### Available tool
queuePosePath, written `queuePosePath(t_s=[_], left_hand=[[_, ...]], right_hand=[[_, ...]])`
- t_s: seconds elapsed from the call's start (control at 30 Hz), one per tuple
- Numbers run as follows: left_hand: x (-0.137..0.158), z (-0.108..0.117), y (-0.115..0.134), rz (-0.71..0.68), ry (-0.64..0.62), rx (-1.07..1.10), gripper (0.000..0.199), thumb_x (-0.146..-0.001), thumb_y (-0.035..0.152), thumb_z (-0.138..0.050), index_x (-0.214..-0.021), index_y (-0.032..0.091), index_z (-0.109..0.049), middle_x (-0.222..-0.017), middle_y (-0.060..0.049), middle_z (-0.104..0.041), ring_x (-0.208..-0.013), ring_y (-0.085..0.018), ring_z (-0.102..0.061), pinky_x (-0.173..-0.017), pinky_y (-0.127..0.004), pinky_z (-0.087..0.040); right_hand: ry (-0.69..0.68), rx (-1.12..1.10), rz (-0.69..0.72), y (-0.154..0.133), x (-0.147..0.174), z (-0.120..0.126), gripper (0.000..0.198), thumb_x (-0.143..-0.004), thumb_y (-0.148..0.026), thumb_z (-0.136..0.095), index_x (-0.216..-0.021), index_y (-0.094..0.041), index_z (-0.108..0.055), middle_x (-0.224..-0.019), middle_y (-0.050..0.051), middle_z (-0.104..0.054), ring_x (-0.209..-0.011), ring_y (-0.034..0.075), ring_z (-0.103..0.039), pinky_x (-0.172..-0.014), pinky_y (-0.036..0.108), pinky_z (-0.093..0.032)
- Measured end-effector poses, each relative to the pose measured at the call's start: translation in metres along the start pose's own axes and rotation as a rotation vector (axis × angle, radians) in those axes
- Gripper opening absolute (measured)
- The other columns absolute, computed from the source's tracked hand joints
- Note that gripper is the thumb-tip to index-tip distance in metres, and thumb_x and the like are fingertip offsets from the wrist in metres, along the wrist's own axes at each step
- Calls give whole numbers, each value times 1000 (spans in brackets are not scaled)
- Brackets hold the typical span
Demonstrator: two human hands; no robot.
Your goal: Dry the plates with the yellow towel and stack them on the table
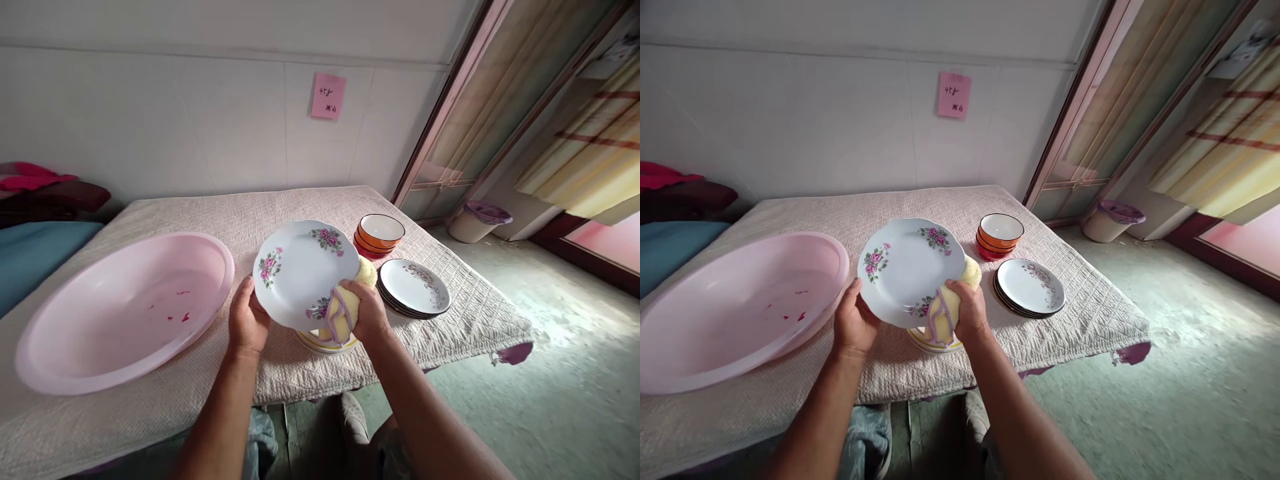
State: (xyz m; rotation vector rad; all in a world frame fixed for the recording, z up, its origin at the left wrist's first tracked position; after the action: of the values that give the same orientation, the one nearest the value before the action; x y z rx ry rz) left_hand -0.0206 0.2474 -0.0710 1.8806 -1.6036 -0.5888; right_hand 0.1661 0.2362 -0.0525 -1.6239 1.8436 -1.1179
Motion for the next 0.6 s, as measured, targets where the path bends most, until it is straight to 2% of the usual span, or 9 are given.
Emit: queuePosePath(t_s=[0.1, 0.27, 0.43, 0.6], left_hand=[[-5, 4, 12, 3, 17, -78, 43, -80, 44, -65, -111, 14, -69, -106, -12, -73, -104, -27, -67, -90, -38, -53], [1, 0, 14, -72, 162, -255, 40, -72, 40, -74, -102, 14, -71, -89, -7, -74, -88, -23, -70, -81, -37, -56], [6, -12, 8, -114, 276, -138, 28, -82, 34, -63, -101, 16, -70, -89, -5, -74, -90, -19, -69, -86, -34, -54], [12, -31, 1, -48, 366, 32, 34, -93, 41, -46, -110, 19, -67, -99, -6, -73, -97, -20, -67, -92, -36, -51]], right_hand=[[-24, 49, -27, -1, -3, 9, 35, -60, -22, -70, -95, -16, -65, -72, 2, -71, -58, 20, -64, -58, 35, -55], [-76, 90, -24, 4, -1, 4, 31, -62, -23, -70, -92, -18, -65, -72, 0, -70, -56, 18, -62, -57, 32, -53], [-92, -37, -16, 13, 3, -9, 40, -64, -27, -72, -101, -19, -63, -75, 0, -70, -59, 19, -64, -61, 32, -54], [-37, -126, -94, 27, 20, -29, 39, -62, -28, -73, -99, -19, -62, -77, 0, -71, -60, 18, -65, -59, 30, -54]])
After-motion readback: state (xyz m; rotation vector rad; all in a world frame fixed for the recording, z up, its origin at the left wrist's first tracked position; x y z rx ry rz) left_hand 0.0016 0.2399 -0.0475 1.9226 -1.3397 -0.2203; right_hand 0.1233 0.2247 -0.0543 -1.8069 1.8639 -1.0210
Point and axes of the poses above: each hand's wrist, its own x-axis away from the middle knuckle, its own z-axis out of the back of the hand, y = z × x, the point moved 1 cm from there along -x, towards the middle knuckle
